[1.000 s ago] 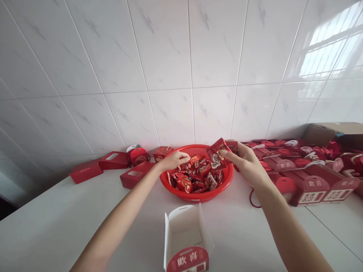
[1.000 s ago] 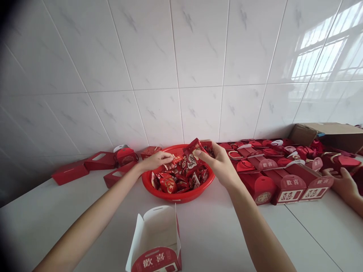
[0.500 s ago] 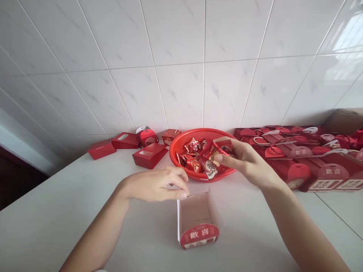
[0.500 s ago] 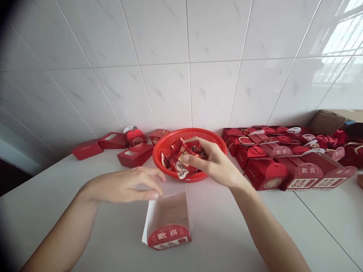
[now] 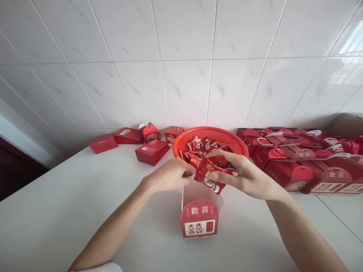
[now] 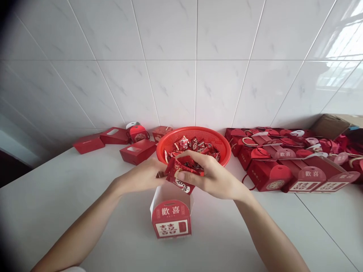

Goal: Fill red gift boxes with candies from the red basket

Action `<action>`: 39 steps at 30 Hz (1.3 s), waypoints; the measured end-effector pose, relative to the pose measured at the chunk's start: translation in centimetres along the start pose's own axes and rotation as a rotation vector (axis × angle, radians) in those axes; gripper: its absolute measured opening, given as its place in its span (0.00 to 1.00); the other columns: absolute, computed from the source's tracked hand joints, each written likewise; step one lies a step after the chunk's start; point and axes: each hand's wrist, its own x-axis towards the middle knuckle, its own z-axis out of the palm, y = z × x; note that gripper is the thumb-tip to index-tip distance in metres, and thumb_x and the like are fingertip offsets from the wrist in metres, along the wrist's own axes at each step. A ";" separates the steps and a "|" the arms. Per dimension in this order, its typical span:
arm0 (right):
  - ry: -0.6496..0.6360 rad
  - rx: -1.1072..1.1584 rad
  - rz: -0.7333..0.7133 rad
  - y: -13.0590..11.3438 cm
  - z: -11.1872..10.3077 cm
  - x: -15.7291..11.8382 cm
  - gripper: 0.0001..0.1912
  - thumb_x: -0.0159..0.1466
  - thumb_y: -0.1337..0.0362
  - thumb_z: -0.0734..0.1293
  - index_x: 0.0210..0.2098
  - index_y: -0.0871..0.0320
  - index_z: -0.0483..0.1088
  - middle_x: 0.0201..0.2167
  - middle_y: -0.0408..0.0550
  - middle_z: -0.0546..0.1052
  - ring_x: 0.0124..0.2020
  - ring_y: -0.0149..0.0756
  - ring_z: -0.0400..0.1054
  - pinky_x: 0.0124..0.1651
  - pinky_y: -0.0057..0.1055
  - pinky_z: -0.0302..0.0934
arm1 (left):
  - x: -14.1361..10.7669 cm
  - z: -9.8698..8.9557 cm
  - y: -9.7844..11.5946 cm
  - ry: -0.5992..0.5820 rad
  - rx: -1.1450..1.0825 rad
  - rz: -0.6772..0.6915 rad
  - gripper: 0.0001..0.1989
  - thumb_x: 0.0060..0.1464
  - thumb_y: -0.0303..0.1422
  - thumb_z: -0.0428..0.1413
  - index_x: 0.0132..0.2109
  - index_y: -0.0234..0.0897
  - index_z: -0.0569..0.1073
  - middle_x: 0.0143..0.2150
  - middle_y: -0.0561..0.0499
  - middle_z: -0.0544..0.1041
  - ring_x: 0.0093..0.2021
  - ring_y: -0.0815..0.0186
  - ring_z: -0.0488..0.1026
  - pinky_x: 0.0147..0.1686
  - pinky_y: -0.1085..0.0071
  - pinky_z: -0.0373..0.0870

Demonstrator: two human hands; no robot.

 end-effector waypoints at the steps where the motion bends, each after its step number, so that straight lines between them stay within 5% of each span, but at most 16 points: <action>1: 0.008 -0.036 0.009 0.1 0.1 0.1 0.16 0.69 0.56 0.67 0.54 0.53 0.73 0.42 0.47 0.80 0.40 0.39 0.74 0.41 0.32 0.70 | 0.1 0.0 -0.2 0.034 0.018 -0.011 0.14 0.56 0.30 0.53 0.23 0.37 0.61 0.22 0.56 0.61 0.24 0.71 0.57 0.25 0.70 0.49; 10: 0.111 -0.147 -0.018 1.7 1.1 1.3 0.17 0.66 0.48 0.69 0.41 0.56 0.73 0.34 0.46 0.78 0.32 0.34 0.70 0.32 0.29 0.64 | 0.3 -0.2 -0.4 0.076 -0.013 -0.012 0.10 0.61 0.35 0.55 0.35 0.38 0.79 0.28 0.54 0.76 0.27 0.68 0.67 0.27 0.72 0.56; 17: 0.302 -0.067 0.022 2.4 2.1 1.4 0.17 0.68 0.46 0.66 0.39 0.55 0.65 0.25 0.40 0.71 0.21 0.28 0.62 0.23 0.26 0.56 | 0.5 -0.1 -0.6 0.072 -0.017 -0.050 0.10 0.61 0.35 0.55 0.38 0.40 0.81 0.26 0.56 0.73 0.25 0.70 0.63 0.27 0.72 0.54; 20: 0.235 0.069 0.074 2.5 3.3 1.6 0.19 0.68 0.44 0.65 0.37 0.54 0.62 0.23 0.38 0.70 0.22 0.30 0.66 0.23 0.26 0.59 | 0.7 0.2 -0.6 0.073 -0.062 -0.030 0.10 0.60 0.34 0.54 0.35 0.39 0.79 0.26 0.56 0.73 0.26 0.70 0.63 0.27 0.72 0.54; 25: 0.105 -0.124 -0.061 2.1 4.6 2.1 0.19 0.70 0.47 0.64 0.35 0.56 0.68 0.31 0.44 0.75 0.31 0.31 0.69 0.34 0.28 0.63 | 0.8 0.5 -0.8 0.069 -0.120 -0.015 0.12 0.55 0.32 0.55 0.24 0.36 0.68 0.21 0.58 0.65 0.25 0.71 0.60 0.26 0.72 0.51; 31: 0.226 -0.214 -0.118 1.2 2.4 1.3 0.10 0.70 0.55 0.65 0.42 0.55 0.72 0.40 0.47 0.80 0.42 0.37 0.74 0.42 0.31 0.67 | 0.5 0.2 -1.1 0.073 -0.128 -0.004 0.08 0.58 0.34 0.54 0.33 0.38 0.76 0.27 0.57 0.72 0.27 0.71 0.64 0.28 0.73 0.56; 34: 0.211 -0.257 -0.104 0.4 0.8 0.4 0.08 0.70 0.58 0.65 0.39 0.55 0.71 0.37 0.46 0.79 0.39 0.36 0.74 0.41 0.30 0.67 | 0.3 -0.1 -1.1 0.067 -0.101 -0.022 0.08 0.59 0.35 0.56 0.33 0.39 0.77 0.26 0.57 0.72 0.26 0.70 0.65 0.28 0.73 0.58; 39: -0.050 -0.470 0.013 -0.1 0.0 -1.3 0.09 0.69 0.57 0.66 0.39 0.55 0.73 0.28 0.42 0.76 0.26 0.30 0.67 0.30 0.27 0.60 | 0.2 -0.4 -1.2 0.020 -0.099 -0.006 0.07 0.57 0.35 0.58 0.33 0.37 0.77 0.31 0.54 0.78 0.30 0.67 0.71 0.30 0.72 0.62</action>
